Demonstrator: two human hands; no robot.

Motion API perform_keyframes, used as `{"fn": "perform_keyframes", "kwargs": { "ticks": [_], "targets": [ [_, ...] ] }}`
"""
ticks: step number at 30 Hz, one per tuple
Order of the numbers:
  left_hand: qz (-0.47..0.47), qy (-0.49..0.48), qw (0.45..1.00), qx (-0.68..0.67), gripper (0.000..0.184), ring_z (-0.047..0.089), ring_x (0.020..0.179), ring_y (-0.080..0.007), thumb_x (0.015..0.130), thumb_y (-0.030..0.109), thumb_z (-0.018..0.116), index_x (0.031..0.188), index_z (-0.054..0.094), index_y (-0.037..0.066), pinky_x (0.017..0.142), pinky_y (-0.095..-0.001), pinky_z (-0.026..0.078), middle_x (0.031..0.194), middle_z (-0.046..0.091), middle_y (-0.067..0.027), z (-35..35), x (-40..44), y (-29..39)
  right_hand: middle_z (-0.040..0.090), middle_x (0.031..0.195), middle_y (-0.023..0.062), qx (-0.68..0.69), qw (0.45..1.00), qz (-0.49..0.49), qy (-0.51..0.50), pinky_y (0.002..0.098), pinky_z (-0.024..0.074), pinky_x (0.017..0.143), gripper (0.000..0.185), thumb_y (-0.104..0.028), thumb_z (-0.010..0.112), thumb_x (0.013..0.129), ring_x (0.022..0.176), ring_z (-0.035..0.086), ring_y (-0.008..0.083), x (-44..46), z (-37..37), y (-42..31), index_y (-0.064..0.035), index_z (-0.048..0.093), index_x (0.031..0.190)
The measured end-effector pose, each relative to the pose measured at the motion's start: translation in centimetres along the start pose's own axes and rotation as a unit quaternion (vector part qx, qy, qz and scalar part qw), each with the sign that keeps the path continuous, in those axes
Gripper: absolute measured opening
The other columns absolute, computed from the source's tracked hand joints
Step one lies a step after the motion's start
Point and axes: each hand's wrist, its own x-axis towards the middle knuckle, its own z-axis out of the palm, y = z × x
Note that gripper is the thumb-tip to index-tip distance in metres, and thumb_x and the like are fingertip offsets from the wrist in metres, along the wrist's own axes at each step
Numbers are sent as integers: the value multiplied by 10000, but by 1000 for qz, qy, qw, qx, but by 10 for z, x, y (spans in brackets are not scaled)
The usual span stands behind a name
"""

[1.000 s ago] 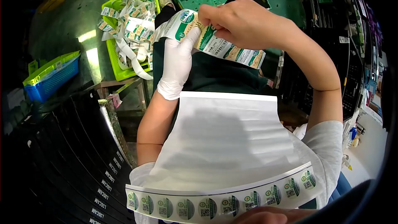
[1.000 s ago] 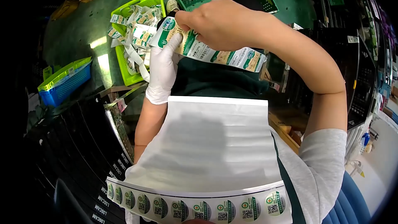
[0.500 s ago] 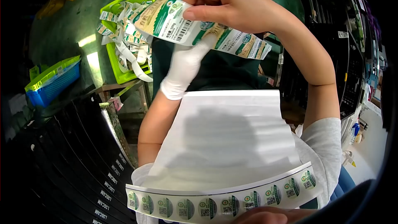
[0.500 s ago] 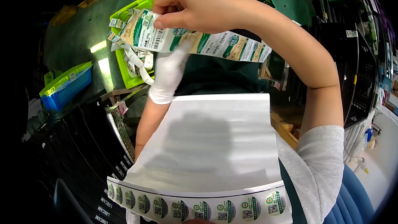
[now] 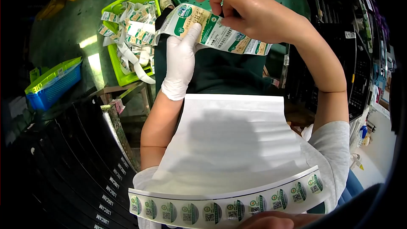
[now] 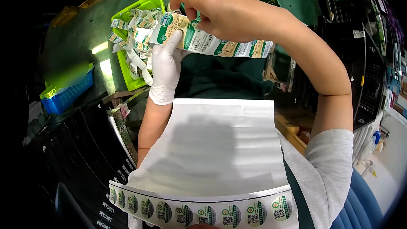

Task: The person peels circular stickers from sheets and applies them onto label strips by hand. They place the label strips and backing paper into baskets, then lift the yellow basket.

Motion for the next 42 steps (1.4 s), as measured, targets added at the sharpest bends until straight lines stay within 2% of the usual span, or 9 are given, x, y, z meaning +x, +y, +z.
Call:
{"fn": "perform_keyframes", "kwargs": {
  "ticks": [6,11,14,18,21,26,28,30,42],
  "targets": [
    [24,1,1000,-4,296,633,928,-156,951,146,530,1185,540,-35,781,-292,542,1087,627,-106,6,-3,2,542,901,68,-74,997,6,-5,335,455,581,511,106,597,773,672,556,208,3,14,3,-101,464,1221],
    [52,5,999,16,299,618,954,-153,958,133,520,1212,514,-24,795,-292,539,1104,608,-100,0,-2,2,646,900,138,-160,978,-18,136,363,523,646,443,-128,731,760,795,657,280,9,1,24,-41,527,1143],
    [51,15,998,-17,309,619,955,-161,962,153,517,1213,511,-28,823,-300,530,1109,605,-106,-2,-1,8,606,842,81,29,994,97,-28,307,468,576,329,-82,693,816,666,575,169,4,-2,11,-38,512,1087],
    [69,-89,981,-156,377,576,1099,-196,956,186,507,1289,460,16,971,-363,441,1244,552,-79,-4,-8,-2,627,809,83,126,991,48,-13,324,514,674,271,-21,615,824,750,625,197,15,0,-5,-19,558,1089],
    [-10,-108,992,66,439,519,1164,-186,926,120,563,1331,402,65,974,-369,429,1263,516,-65,9,-8,-24,608,818,92,196,979,58,-9,284,466,636,273,-86,621,862,705,581,153,24,-13,-11,7,505,1091],
    [-56,-78,987,-130,368,554,1151,-265,974,122,457,1317,398,3,964,-439,477,1256,530,-139,8,2,-12,592,908,64,189,969,115,109,259,481,694,241,-29,597,861,820,567,113,3,-18,-7,-8,508,1084],
    [-48,-67,988,-129,354,568,1135,-273,978,131,443,1296,411,-21,955,-465,488,1233,544,-159,2,6,-7,587,1030,92,150,982,62,95,258,502,706,367,-11,614,847,870,580,144,-7,-17,-1,-22,492,1193],
    [-50,-60,989,-128,362,569,1133,-272,977,131,443,1305,401,-16,947,-457,499,1227,546,-162,-3,10,-9,622,906,75,67,980,-58,176,335,518,718,316,44,594,806,851,619,185,-7,7,15,-37,553,1109],
    [-24,-54,992,-110,346,596,1089,-254,977,123,433,1303,405,11,891,-428,538,1221,551,-143,1,6,-7,572,985,72,25,991,-24,133,333,512,775,462,109,607,770,905,585,212,-5,27,14,-72,524,1187]
  ]
}}
